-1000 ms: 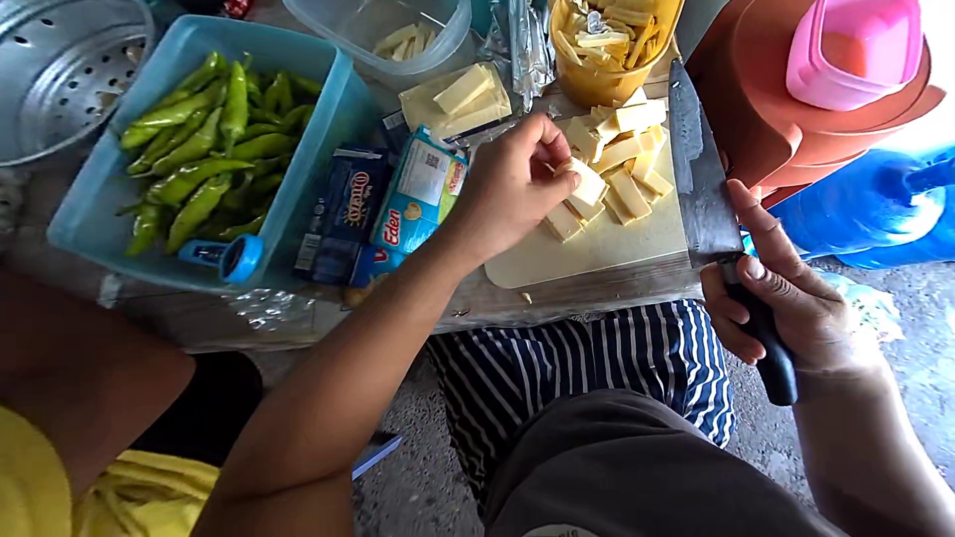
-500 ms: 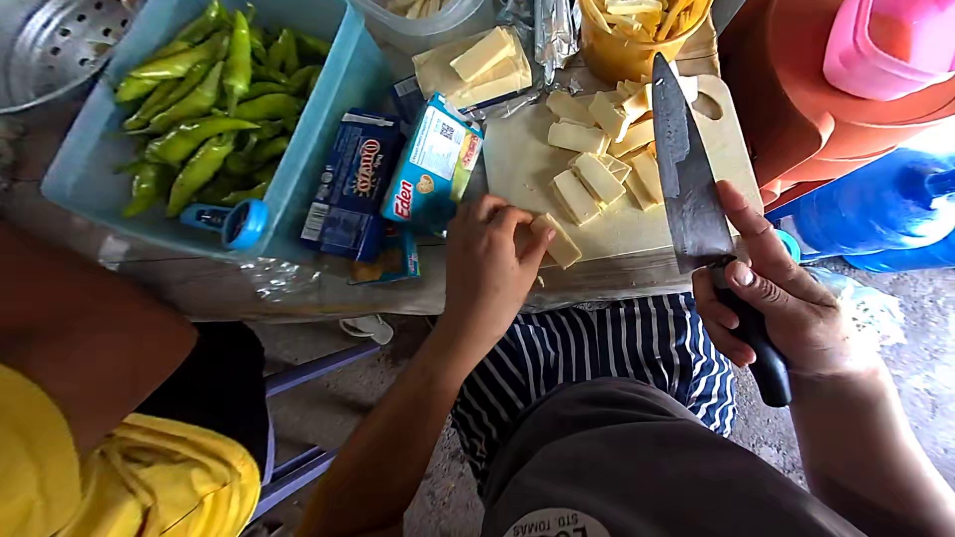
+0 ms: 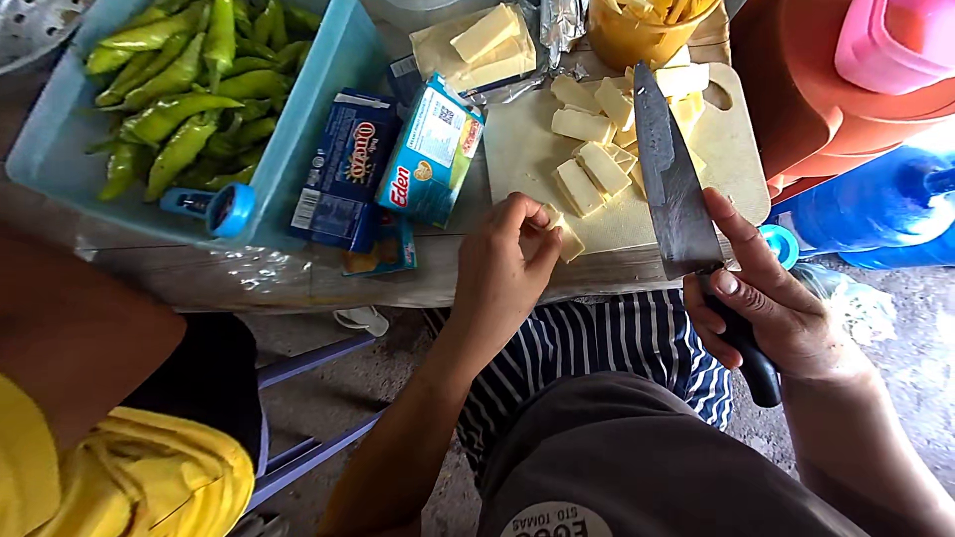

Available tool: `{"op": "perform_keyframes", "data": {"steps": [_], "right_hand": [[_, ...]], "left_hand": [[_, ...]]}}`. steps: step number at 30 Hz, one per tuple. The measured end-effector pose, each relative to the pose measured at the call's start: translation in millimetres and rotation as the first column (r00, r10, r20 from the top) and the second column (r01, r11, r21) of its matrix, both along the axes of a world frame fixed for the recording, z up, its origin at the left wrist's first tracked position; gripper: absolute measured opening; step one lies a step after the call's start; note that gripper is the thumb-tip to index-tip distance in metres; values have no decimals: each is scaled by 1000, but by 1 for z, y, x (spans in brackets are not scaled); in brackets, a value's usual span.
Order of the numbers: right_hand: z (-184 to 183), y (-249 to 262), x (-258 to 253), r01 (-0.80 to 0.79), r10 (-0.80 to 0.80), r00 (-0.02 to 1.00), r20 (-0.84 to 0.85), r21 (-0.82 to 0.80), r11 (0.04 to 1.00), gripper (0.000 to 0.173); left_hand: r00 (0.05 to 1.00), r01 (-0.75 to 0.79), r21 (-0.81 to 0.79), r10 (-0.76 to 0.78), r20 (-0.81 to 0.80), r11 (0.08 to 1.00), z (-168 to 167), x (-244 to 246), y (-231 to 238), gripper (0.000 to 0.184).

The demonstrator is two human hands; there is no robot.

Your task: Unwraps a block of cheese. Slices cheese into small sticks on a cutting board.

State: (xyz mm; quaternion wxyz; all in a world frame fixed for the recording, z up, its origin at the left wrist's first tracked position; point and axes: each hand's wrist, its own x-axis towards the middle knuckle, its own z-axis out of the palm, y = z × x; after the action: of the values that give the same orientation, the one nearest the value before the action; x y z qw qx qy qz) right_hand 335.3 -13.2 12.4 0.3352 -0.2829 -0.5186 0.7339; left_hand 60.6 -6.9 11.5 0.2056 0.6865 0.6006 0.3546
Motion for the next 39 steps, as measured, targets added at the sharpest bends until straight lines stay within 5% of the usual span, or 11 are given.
{"op": "perform_keyframes", "data": {"steps": [7,19,22,29,33,39], "right_hand": [[0,1,2,9,-10,1000,28,26,1000,56],[-1,1,-1,-19,17,999,43,46,999,57],[4,1,-4,-30,13,978,207,82,996,56],[14,1,-19,-214,-183,664,725,418,883,57],[27,2,-34,-404,-354,480,803,560,723,56],[42,-1,-44,-605,-400,327,857,514,607,55]], "left_hand": [[969,99,-138,-64,240,985,13,-8,2,23],[999,45,-104,-45,4,994,0,-7,16,22],[993,52,-26,-54,-101,998,-2,-11,14,35],[913,327,182,-260,-313,928,-14,-20,4,21],[922,306,276,-211,-326,911,-27,-13,2,20],[949,237,395,-124,-289,888,-40,-5,0,19]]}}
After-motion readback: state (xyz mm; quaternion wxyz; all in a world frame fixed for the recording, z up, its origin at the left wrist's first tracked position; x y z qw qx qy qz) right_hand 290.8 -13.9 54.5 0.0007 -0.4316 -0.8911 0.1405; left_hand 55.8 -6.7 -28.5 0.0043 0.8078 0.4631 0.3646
